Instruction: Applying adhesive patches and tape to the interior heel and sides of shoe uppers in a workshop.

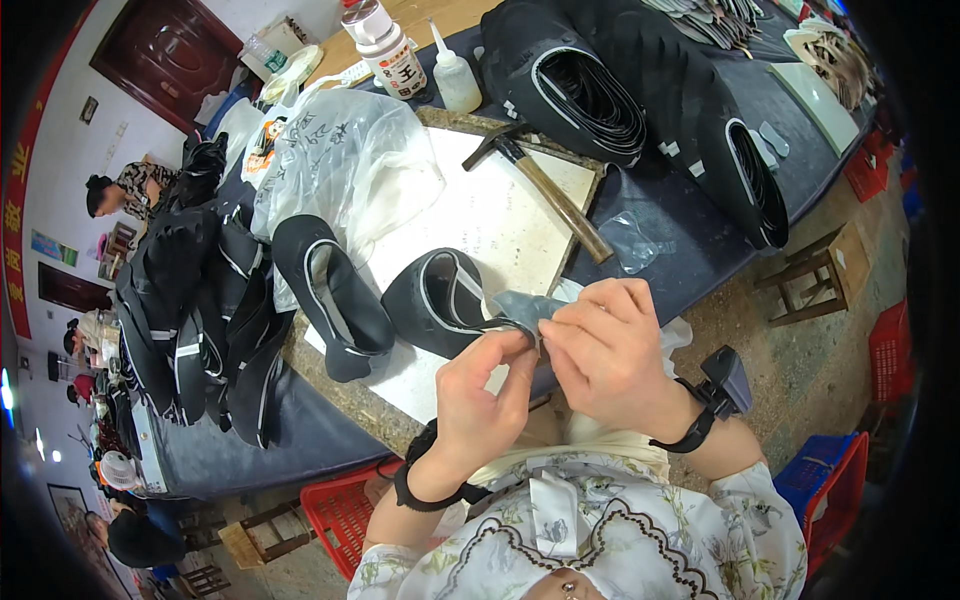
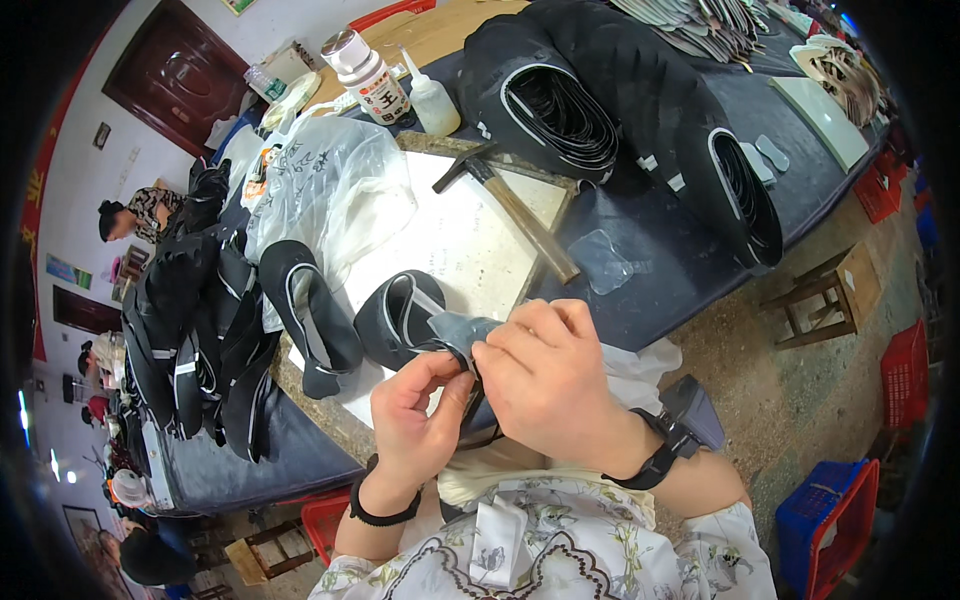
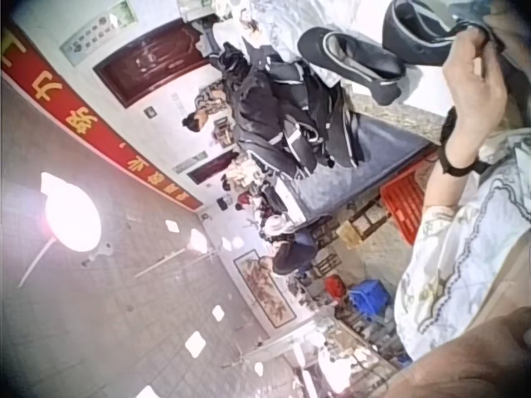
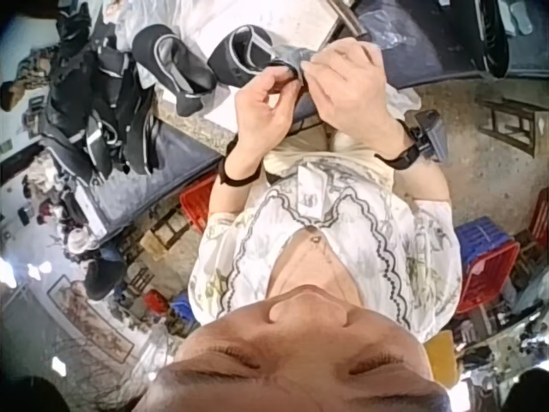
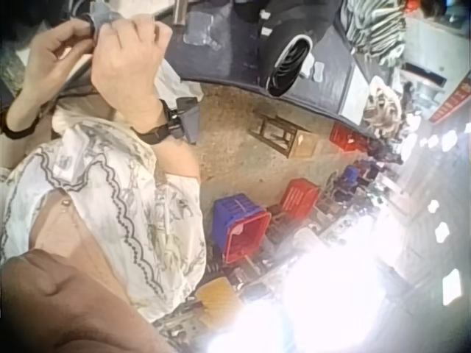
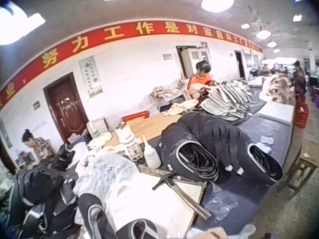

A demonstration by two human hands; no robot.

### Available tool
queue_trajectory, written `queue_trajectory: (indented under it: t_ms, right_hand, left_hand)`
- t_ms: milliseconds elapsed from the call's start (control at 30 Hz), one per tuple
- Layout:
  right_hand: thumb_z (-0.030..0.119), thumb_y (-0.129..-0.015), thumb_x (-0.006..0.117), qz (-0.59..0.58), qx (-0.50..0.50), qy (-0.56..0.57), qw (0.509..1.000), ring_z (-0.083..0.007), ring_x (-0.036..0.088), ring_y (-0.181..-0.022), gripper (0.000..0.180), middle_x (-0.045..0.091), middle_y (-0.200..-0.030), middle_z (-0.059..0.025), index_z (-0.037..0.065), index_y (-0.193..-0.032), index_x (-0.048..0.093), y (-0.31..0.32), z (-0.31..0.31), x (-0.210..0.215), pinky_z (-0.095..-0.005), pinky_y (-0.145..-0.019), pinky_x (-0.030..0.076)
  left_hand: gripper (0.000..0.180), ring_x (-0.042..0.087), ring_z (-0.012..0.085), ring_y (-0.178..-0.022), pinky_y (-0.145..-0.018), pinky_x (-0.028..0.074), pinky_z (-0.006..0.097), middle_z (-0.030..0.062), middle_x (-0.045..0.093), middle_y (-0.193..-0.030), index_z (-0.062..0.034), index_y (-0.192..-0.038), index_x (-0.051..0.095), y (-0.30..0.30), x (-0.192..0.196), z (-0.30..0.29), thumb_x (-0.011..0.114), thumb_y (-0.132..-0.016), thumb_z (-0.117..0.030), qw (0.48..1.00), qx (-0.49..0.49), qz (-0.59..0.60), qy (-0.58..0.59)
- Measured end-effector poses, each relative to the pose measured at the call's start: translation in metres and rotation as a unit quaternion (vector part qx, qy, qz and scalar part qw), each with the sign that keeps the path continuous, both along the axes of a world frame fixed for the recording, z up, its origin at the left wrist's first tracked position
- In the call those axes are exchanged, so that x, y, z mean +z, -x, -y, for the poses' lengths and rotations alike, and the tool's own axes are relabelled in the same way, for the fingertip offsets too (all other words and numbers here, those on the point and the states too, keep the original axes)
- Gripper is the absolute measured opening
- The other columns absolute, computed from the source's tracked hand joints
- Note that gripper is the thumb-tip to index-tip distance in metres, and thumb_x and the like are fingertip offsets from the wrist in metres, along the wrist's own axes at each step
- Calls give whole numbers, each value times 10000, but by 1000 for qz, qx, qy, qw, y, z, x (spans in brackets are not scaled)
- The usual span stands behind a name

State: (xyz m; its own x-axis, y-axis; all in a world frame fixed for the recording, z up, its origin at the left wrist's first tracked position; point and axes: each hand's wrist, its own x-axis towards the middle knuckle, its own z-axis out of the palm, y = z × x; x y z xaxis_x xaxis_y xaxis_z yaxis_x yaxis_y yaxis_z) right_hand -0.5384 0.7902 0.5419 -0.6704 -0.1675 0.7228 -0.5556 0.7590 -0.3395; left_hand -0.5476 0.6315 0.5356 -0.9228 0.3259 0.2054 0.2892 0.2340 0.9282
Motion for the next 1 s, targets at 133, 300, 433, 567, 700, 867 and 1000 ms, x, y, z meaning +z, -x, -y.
queue_trajectory:
  t_ms: [133, 300, 433, 567, 700, 867, 1000]
  right_hand:
    - [21, -646, 633, 64, 38, 82, 994, -201, 528, -749, 116, 592, -735, -24, 42, -759, 619, 3, -9, -1, -332, -675, 351]
    - [45, -721, 623, 221, 107, 148, 958, -216, 534, -759, 36, 620, -743, -45, 44, -754, 636, 2, -12, 7, -321, -669, 350]
    - [42, -721, 624, 236, 121, 174, 948, -213, 539, -760, 40, 632, -748, -55, 38, -754, 647, 4, -14, 5, -318, -690, 378]
    - [33, -720, 623, 292, 159, 240, 912, -207, 544, -750, 45, 636, -731, -68, 26, -753, 652, 7, -17, 4, -322, -722, 419]
    - [34, -702, 631, 299, 166, 258, 904, -205, 535, -745, 34, 624, -722, -51, 41, -732, 645, 7, -17, 1, -317, -702, 401]
    - [38, -668, 642, 164, 85, 102, 978, -196, 513, -737, 51, 591, -710, -17, 72, -697, 620, 1, 2, 1, -310, -657, 342]
    - [33, -669, 638, 165, 74, 129, 975, -195, 508, -734, 56, 585, -708, -13, 72, -697, 611, 0, 0, 0, -311, -652, 334]
  left_hand:
    - [94, 555, 76, -776, -706, 448, 209, 46, 598, -837, 67, -892, 570, -1, -3, 5, 564, -801, 85, 1000, 4, 23, -11]
    - [69, 555, 105, -675, -643, 439, 232, 69, 607, -734, 20, -843, 583, 2, -6, 10, 609, -784, -7, 996, -9, 68, -53]
    - [65, 536, 91, -671, -634, 430, 229, 54, 595, -722, 20, -839, 578, 3, -9, 9, 607, -793, -17, 997, 9, 60, -55]
    - [55, 524, 91, -668, -626, 422, 226, 47, 581, -716, 19, -829, 571, 3, -12, 11, 600, -797, -14, 997, 8, 59, -57]
    - [57, 484, 69, -654, -605, 402, 217, 20, 558, -708, 17, -835, 564, 4, -14, 10, 593, -811, -25, 994, 0, 78, -80]
    - [73, 425, 44, -645, -576, 368, 204, -10, 524, -691, 6, -817, 557, 5, -8, 1, 597, -827, -54, 981, -15, 149, -123]
    - [126, 426, 47, -639, -568, 369, 206, -8, 521, -679, 3, -769, 534, 5, -12, 6, 609, -825, -81, 987, -5, 131, -89]
